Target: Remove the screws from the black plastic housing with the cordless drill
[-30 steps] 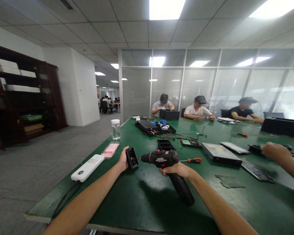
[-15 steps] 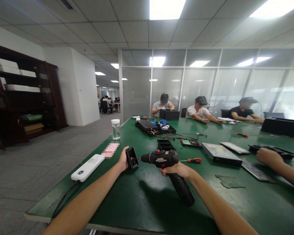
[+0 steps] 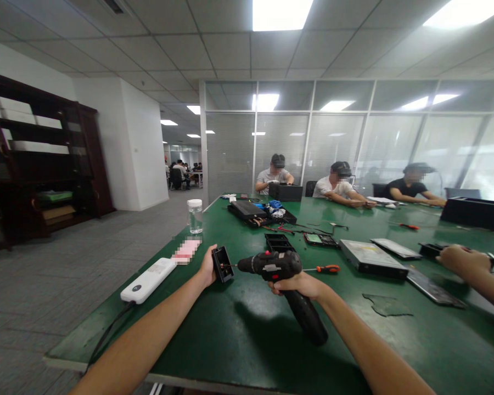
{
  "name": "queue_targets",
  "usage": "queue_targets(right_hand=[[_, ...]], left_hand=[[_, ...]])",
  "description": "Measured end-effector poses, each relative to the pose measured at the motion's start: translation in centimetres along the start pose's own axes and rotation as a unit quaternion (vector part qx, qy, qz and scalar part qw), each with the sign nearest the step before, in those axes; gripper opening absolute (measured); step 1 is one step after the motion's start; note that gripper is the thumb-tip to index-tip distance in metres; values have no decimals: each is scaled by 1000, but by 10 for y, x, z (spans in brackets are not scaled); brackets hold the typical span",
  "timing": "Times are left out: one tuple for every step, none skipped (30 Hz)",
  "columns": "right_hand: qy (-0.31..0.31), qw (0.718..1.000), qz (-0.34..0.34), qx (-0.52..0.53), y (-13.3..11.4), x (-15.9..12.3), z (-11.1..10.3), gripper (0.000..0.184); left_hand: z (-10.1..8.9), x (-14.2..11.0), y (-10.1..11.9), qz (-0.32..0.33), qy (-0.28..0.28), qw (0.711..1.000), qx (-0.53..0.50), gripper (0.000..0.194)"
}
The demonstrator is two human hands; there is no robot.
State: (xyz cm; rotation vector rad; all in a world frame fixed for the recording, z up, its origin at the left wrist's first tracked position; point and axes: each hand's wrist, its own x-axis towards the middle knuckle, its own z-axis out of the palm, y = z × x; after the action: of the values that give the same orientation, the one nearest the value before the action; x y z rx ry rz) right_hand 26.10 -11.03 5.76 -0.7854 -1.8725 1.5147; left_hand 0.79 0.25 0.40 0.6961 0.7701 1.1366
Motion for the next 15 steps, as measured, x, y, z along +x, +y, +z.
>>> queue_targets(right_hand=[[0,1000,1,0,0,0,0,27],[-1,1000,2,-1,-1,0,1,27],[-1,1000,2,-2,-1,0,1,27],[-2,1000,2,-3,-2,0,1,27],[-3,1000,1,-5,-2,0,1,27],[-3,1000,0,-7,-3,0,2,27],[-3,1000,-2,-9,-3,0,2,27],[-4,1000,-4,-12,-4,0,2,27],[-5,1000,-5,-14,-4,0,2,26],[-8,1000,-6,-15,-4,0,2,25],[-10,1000,-8,-15,-4,0,2,24],[-13,1000,-9,-15,-4,0,1,24],[-14,1000,-10,-14,-4,0,1,23],[-15,1000,-10,-15,-3,0,1,24],[-15,1000,-10,-15,-3,0,1,24]], left_hand=[[0,0,0,0,0,1000,0,35],[1,-1,0,1,1,1000,-1,35],[1,-1,0,2,3,1000,-3,35],[2,-2,1,3,5,1000,-4,34],[3,-3,1,4,8,1000,-6,34],[3,-4,1,4,9,1000,-8,34],[4,-4,2,3,10,1000,-9,33],[4,-5,2,3,10,1000,-10,33],[4,-5,2,3,10,1000,-10,32],[4,-5,2,3,10,1000,-10,32],[4,-5,2,4,9,1000,-10,32],[4,-4,2,5,9,1000,-9,31],[3,-4,2,6,8,1000,-8,31],[3,-3,2,7,7,1000,-7,31],[2,-2,1,8,6,1000,-5,31]])
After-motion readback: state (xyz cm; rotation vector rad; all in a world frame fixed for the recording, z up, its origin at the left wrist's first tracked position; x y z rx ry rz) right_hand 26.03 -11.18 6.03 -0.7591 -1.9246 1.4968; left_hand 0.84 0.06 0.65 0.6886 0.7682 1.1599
